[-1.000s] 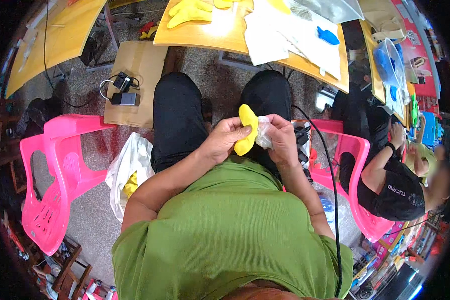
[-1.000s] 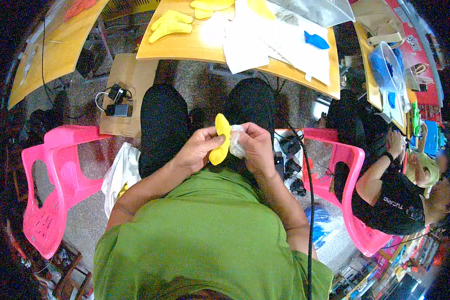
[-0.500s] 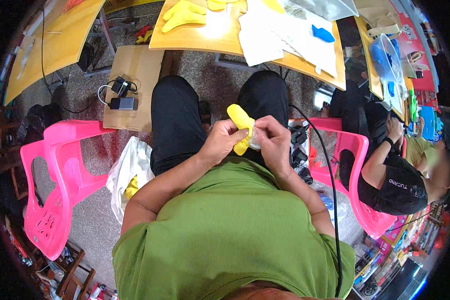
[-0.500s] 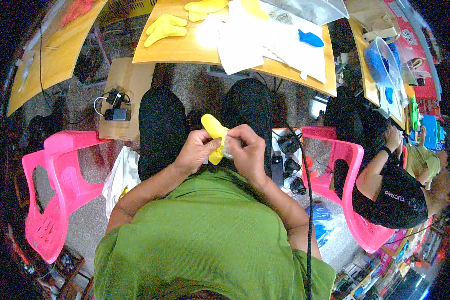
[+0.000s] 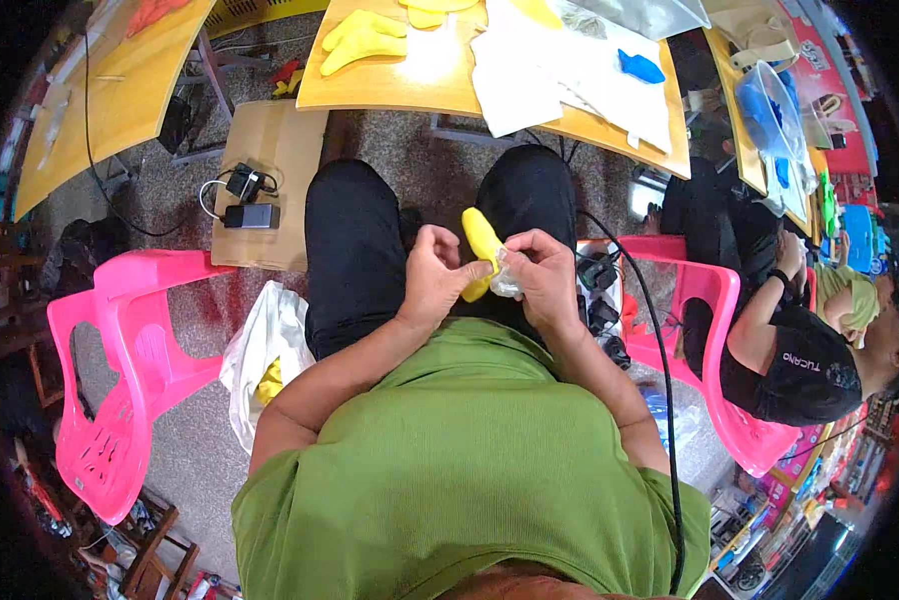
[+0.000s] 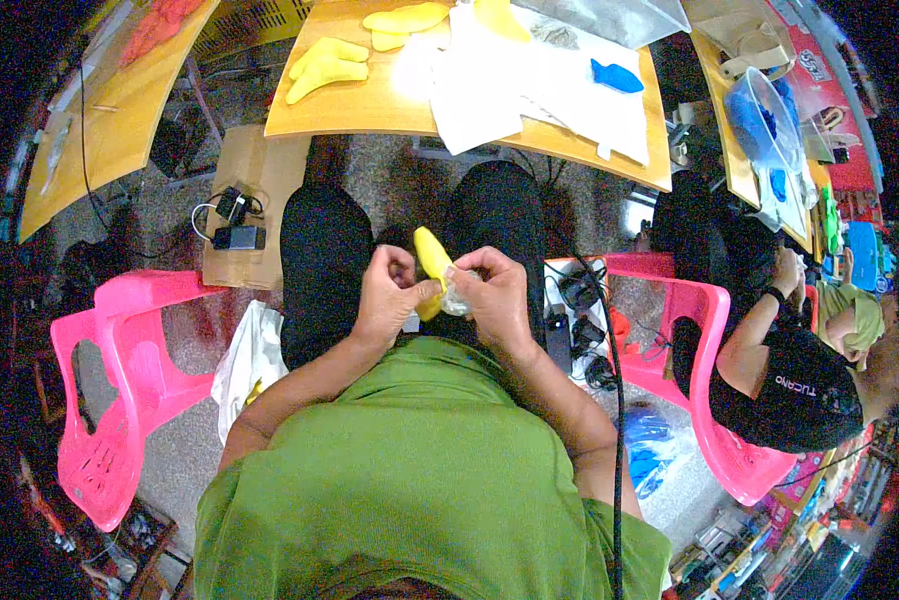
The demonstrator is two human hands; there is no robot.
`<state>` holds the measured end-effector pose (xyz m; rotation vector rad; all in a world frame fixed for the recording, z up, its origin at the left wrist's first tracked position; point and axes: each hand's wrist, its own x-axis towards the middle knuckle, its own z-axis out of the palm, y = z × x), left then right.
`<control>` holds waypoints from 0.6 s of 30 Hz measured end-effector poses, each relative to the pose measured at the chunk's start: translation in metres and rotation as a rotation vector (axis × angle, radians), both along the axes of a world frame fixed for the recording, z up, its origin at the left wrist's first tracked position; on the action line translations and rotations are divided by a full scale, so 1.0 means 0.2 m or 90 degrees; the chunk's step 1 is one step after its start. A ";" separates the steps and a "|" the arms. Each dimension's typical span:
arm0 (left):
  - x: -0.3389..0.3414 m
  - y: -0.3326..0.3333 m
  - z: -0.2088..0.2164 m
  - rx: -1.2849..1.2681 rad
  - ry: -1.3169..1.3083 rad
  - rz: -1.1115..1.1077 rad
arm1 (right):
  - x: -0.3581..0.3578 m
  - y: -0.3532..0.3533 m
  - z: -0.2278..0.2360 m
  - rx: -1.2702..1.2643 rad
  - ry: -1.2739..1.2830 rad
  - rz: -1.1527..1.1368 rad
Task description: The recorder is stuffing a yellow plush object with white filling and securing it to a wooden stick.
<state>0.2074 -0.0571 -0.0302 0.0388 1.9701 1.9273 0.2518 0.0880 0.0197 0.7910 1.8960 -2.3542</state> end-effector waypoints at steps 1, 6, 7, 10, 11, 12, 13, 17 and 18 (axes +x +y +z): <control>-0.01 -0.01 0.01 -0.035 0.048 0.016 | 0.00 -0.01 -0.02 -0.001 0.000 -0.002; 0.01 0.03 0.10 0.078 0.146 -0.062 | -0.02 -0.04 -0.10 0.105 0.119 -0.066; 0.01 0.02 0.11 0.077 0.146 -0.063 | -0.02 -0.04 -0.09 0.104 0.119 -0.067; 0.01 0.02 0.11 0.122 0.087 -0.104 | -0.02 -0.04 -0.05 0.114 0.106 -0.062; 0.01 0.01 0.08 0.108 0.086 -0.109 | -0.02 -0.05 -0.05 0.034 0.073 -0.083; 0.00 0.01 0.07 0.094 0.085 -0.114 | -0.02 -0.05 -0.04 -0.046 0.041 -0.104; 0.00 0.01 0.07 0.094 0.085 -0.115 | -0.02 -0.05 -0.04 -0.045 0.041 -0.105; -0.01 -0.01 0.11 0.215 -0.062 -0.183 | 0.00 -0.03 -0.04 -0.186 -0.010 -0.149; -0.02 -0.02 0.12 0.289 -0.159 -0.214 | 0.00 -0.03 -0.04 -0.156 -0.001 -0.154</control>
